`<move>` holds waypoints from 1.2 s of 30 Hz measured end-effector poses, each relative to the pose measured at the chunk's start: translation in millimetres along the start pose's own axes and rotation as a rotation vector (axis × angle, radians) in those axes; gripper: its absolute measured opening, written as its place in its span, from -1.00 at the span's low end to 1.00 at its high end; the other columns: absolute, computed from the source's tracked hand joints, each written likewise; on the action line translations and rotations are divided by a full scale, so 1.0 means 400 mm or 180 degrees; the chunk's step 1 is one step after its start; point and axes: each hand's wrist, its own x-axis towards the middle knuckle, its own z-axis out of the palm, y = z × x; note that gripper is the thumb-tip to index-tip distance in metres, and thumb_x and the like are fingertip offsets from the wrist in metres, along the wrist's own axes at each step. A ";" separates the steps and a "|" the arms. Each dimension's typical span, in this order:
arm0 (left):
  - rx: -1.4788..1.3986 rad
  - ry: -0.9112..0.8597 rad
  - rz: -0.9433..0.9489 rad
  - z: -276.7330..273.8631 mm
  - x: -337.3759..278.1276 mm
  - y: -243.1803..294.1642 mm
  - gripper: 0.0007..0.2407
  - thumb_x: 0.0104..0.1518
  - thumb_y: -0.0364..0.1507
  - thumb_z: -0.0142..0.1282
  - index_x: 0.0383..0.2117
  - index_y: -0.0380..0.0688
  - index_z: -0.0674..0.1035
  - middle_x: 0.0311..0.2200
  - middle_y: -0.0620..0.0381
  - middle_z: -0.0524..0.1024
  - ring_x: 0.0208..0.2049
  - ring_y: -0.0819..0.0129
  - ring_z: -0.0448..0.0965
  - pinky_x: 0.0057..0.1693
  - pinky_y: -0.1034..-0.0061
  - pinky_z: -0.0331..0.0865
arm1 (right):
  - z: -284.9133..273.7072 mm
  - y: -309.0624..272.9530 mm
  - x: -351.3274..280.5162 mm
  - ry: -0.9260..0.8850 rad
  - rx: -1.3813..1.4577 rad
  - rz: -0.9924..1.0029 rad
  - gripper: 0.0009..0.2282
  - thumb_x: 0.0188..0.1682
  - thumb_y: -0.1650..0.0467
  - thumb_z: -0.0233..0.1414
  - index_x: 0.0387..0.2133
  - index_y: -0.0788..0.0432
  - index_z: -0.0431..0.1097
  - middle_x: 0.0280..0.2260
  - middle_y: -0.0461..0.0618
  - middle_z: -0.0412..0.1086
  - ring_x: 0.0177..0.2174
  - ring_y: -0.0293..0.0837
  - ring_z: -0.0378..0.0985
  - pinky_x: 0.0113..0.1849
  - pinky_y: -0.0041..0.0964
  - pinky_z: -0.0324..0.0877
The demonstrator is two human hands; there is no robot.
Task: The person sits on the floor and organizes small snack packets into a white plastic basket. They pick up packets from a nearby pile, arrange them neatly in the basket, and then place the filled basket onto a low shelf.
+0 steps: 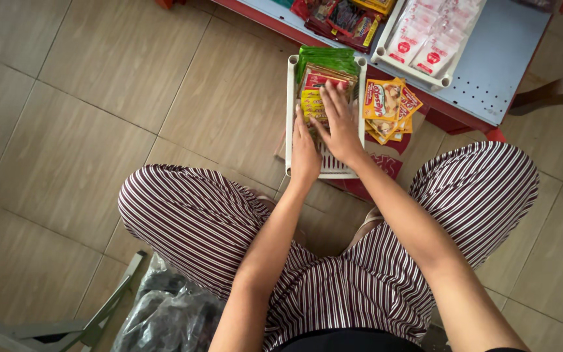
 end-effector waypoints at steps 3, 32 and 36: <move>-0.0009 -0.0133 -0.0227 -0.002 0.002 -0.001 -0.14 -0.18 -0.85 -0.05 0.41 -0.36 -0.09 0.30 -0.33 0.16 0.33 -0.21 0.19 0.38 0.21 0.14 | 0.002 -0.006 0.000 -0.0309 0.0302 -0.0050 -0.31 0.17 0.20 0.00 0.49 0.01 -0.25 0.50 -0.06 -0.25 0.46 -0.02 -0.31 0.31 0.44 -0.36; -0.0354 -0.0130 -0.0182 0.008 0.017 -0.009 -0.13 -0.07 -0.78 0.01 0.46 -0.23 -0.16 0.41 -0.31 0.06 0.37 -0.22 0.16 0.39 0.22 0.18 | 0.047 0.020 -0.089 0.0581 0.1038 0.0198 -0.10 -0.09 0.60 0.15 0.43 0.29 -0.41 0.40 0.46 -0.12 0.35 0.34 0.06 0.32 -0.04 0.06; -0.0396 -0.0140 -0.0296 0.013 0.012 -0.018 -0.16 -0.01 -0.77 0.00 0.46 -0.26 -0.18 0.43 -0.32 0.02 0.39 -0.21 0.16 0.40 0.25 0.17 | 0.045 0.023 -0.090 0.0500 0.1180 0.0362 -0.07 -0.07 0.56 0.19 0.44 0.30 -0.42 0.41 0.40 -0.13 0.37 0.27 0.03 0.34 -0.07 0.02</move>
